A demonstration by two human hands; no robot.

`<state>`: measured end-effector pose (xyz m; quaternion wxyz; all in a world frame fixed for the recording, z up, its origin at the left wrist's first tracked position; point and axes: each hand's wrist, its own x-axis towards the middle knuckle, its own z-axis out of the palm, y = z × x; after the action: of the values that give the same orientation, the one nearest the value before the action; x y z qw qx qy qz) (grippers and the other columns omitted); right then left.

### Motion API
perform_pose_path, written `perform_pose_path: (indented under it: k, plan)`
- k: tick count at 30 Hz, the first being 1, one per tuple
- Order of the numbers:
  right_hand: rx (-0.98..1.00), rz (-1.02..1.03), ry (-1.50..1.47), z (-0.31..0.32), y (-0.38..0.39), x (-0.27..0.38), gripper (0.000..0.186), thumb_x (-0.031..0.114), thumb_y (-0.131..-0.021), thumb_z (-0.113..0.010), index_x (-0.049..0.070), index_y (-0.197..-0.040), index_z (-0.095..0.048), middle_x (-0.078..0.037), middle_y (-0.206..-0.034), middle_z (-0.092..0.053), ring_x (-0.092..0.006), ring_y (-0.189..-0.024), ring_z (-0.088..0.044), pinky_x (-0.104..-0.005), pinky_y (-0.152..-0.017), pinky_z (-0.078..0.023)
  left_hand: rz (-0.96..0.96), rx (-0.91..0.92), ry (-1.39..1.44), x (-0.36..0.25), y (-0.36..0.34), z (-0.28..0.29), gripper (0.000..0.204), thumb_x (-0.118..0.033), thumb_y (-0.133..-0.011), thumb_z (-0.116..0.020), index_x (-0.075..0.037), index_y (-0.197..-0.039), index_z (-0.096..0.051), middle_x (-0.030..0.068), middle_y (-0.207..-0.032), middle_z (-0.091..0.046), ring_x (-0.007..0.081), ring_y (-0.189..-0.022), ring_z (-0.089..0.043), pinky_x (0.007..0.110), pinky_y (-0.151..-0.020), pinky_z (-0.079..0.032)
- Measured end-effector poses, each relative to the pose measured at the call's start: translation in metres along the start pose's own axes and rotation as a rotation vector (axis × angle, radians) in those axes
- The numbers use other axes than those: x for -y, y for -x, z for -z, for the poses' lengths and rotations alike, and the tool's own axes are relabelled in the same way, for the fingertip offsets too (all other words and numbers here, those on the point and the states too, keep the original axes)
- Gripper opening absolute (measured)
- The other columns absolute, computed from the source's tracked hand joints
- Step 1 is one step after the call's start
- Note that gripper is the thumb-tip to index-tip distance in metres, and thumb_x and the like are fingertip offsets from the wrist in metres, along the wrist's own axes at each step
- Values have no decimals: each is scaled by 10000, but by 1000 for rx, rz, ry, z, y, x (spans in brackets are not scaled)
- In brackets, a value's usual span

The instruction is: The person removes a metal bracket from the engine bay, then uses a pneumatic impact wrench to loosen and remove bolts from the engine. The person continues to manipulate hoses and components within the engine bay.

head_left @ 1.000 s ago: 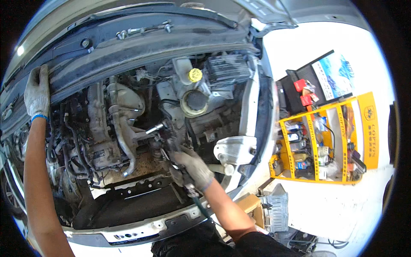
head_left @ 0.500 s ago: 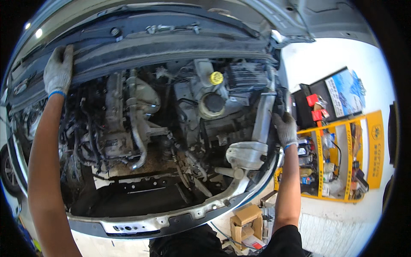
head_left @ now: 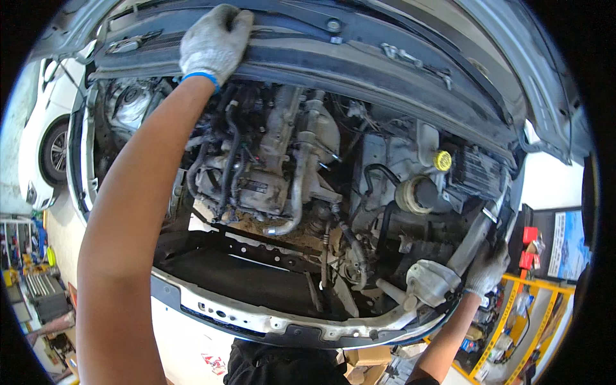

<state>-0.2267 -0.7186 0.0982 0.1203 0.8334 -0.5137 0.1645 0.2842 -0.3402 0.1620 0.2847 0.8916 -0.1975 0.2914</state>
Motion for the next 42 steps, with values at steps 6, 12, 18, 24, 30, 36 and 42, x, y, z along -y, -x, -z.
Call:
perform_pose_path:
  k: [6,12,18,24,30,36,42]
  plan:
    - [202,397,-941,17,88,153,424,172,-914,-745,6,-1289,-636,-227,-1195,-680,-371,-1035,-680,-441,-933,-550,46,-4,92,-4,2,5,349,-403,-958,-606,-69,-989,-702,203,-965,-721,402,-969,-687,487,-843,-533]
    - [718,999,-694,53,204,296,456,364,-1015,-571,23,-1316,-603,-200,-1062,-692,-372,-975,-686,-462,-916,-569,50,25,87,2,2,8,362,-442,-963,-589,-97,-983,-696,182,-981,-730,386,-985,-689,496,-879,-531]
    - [1058,1105,-409,103,342,294,590,502,-1029,-497,34,-1389,-515,-237,-1202,-613,-376,-1097,-634,-487,-913,-541,65,5,553,18,14,37,470,-529,-950,-594,-105,-1105,-723,170,-1092,-741,375,-1076,-683,462,-952,-518]
    - [743,1052,-596,74,397,253,523,509,-947,-636,81,-1247,-655,-160,-973,-700,-347,-893,-688,-467,-805,-539,417,40,784,115,150,107,425,-406,-950,-671,-13,-1106,-721,187,-1075,-748,294,-964,-710,399,-885,-538]
    - [791,965,-595,75,399,257,380,390,-895,-712,64,-1091,-699,-125,-973,-702,-340,-928,-673,-456,-806,-530,608,409,441,171,268,92,546,-256,-923,-708,-41,-1379,-498,249,-1268,-655,415,-1143,-650,484,-968,-510]
    - [797,965,-562,84,400,262,393,390,-898,-701,52,-1098,-691,-145,-973,-697,-364,-928,-666,-475,-809,-521,695,525,674,175,282,76,445,-295,-949,-705,16,-1255,-620,239,-1261,-674,369,-1166,-649,435,-993,-502]
    - [777,981,-551,80,400,261,469,477,-914,-677,75,-1155,-696,-152,-965,-700,-354,-915,-683,-457,-800,-547,783,310,1058,158,282,80,423,-301,-1030,-609,52,-1263,-631,185,-1206,-695,261,-1093,-642,371,-967,-497]
